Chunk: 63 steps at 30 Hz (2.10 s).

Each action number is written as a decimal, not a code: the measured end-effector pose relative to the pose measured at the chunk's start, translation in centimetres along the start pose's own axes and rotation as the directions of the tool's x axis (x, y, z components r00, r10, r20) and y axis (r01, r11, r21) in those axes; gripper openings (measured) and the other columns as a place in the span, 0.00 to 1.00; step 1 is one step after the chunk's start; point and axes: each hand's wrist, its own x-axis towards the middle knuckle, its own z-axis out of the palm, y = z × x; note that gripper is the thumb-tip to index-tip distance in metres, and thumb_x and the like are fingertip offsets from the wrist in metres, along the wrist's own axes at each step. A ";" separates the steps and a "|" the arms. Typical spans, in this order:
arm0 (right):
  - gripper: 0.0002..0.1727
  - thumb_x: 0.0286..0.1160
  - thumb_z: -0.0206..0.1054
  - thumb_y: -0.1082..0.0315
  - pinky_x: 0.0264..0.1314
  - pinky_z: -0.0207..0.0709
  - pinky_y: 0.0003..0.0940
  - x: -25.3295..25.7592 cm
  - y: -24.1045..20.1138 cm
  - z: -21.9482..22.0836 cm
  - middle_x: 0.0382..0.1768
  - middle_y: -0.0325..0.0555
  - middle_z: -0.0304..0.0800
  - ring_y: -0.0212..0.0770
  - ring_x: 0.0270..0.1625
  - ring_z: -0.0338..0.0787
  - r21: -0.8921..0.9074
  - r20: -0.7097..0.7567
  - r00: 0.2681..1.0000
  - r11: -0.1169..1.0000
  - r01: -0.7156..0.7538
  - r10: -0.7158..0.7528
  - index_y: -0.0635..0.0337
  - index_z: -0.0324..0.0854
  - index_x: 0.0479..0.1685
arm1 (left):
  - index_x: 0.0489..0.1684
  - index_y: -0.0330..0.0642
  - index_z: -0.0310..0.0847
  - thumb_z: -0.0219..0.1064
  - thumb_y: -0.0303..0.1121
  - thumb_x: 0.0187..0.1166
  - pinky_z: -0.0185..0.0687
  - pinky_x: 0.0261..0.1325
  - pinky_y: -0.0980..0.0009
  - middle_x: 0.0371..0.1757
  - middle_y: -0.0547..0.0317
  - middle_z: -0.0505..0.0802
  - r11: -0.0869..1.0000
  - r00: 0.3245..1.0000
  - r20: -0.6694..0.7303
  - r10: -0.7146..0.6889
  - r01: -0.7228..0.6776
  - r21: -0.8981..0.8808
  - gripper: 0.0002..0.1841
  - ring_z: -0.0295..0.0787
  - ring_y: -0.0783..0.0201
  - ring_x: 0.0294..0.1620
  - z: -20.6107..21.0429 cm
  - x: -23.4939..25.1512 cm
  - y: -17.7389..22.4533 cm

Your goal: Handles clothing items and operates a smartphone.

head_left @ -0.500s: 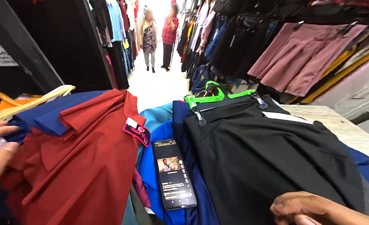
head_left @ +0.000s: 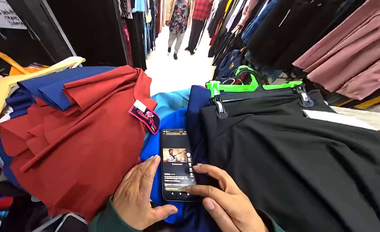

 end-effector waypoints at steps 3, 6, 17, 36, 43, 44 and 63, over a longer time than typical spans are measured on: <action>0.22 0.90 0.51 0.44 0.90 0.56 0.53 0.0 -0.3 -0.2 0.77 0.50 0.80 0.52 0.86 0.68 -0.035 0.082 0.996 0.999 0.033 -0.030 0.36 0.92 0.54 | 0.81 0.32 0.69 0.63 0.76 0.66 0.80 0.76 0.57 0.70 0.47 0.89 0.999 1.000 0.016 0.013 -0.014 0.033 0.55 0.86 0.58 0.72 0.1 0.1 0.1; 0.20 0.89 0.53 0.45 0.90 0.57 0.51 0.1 -0.6 -0.2 0.76 0.50 0.81 0.52 0.86 0.69 -0.048 0.083 0.996 0.998 0.045 -0.041 0.35 0.93 0.51 | 0.78 0.30 0.72 0.61 0.76 0.68 0.79 0.76 0.57 0.69 0.46 0.90 0.999 1.000 0.026 0.008 -0.009 0.043 0.54 0.88 0.58 0.70 0.1 -0.1 0.1; 0.43 0.81 0.51 0.30 0.86 0.66 0.47 1.3 -0.9 -0.1 0.82 0.64 0.72 0.54 0.84 0.72 -0.227 -0.015 0.985 0.959 -0.171 0.172 0.59 0.80 0.75 | 0.75 0.30 0.72 0.62 0.74 0.70 0.75 0.77 0.60 0.68 0.42 0.90 0.999 0.999 0.019 0.031 -0.032 0.040 0.52 0.87 0.57 0.71 0.1 0.1 -0.5; 0.14 0.87 0.56 0.65 0.74 0.79 0.30 0.6 -1.0 -0.7 0.64 0.52 0.86 0.40 0.69 0.85 -0.079 -0.187 0.974 0.986 -0.147 0.130 0.57 0.89 0.43 | 0.75 0.33 0.72 0.65 0.73 0.68 0.75 0.78 0.61 0.68 0.44 0.90 0.998 0.999 0.020 0.042 -0.043 0.044 0.50 0.86 0.58 0.72 0.1 -0.1 -0.5; 0.13 0.85 0.56 0.67 0.75 0.79 0.30 0.7 -0.9 -0.6 0.61 0.51 0.88 0.41 0.71 0.85 -0.077 -0.190 0.973 0.986 -0.147 0.131 0.57 0.88 0.41 | 0.76 0.34 0.72 0.66 0.72 0.68 0.75 0.77 0.61 0.68 0.45 0.90 0.998 0.999 0.029 0.037 -0.038 0.051 0.49 0.86 0.58 0.72 0.0 0.0 -0.4; 0.13 0.85 0.56 0.68 0.75 0.79 0.30 0.7 -0.9 -0.6 0.61 0.51 0.88 0.41 0.70 0.85 -0.077 -0.193 0.972 0.986 -0.149 0.132 0.57 0.88 0.40 | 0.76 0.34 0.72 0.66 0.72 0.68 0.75 0.77 0.60 0.69 0.45 0.90 0.998 0.999 0.028 0.035 -0.037 0.051 0.50 0.86 0.58 0.72 0.0 0.0 -0.4; 0.14 0.86 0.54 0.68 0.76 0.78 0.31 0.6 -0.5 -0.8 0.62 0.50 0.88 0.40 0.71 0.85 -0.098 -0.143 0.984 0.988 -0.118 0.104 0.58 0.88 0.44 | 0.76 0.32 0.71 0.72 0.64 0.66 0.77 0.76 0.61 0.68 0.44 0.90 0.999 0.999 0.021 0.035 -0.035 -0.004 0.47 0.87 0.58 0.70 -0.1 0.1 -0.6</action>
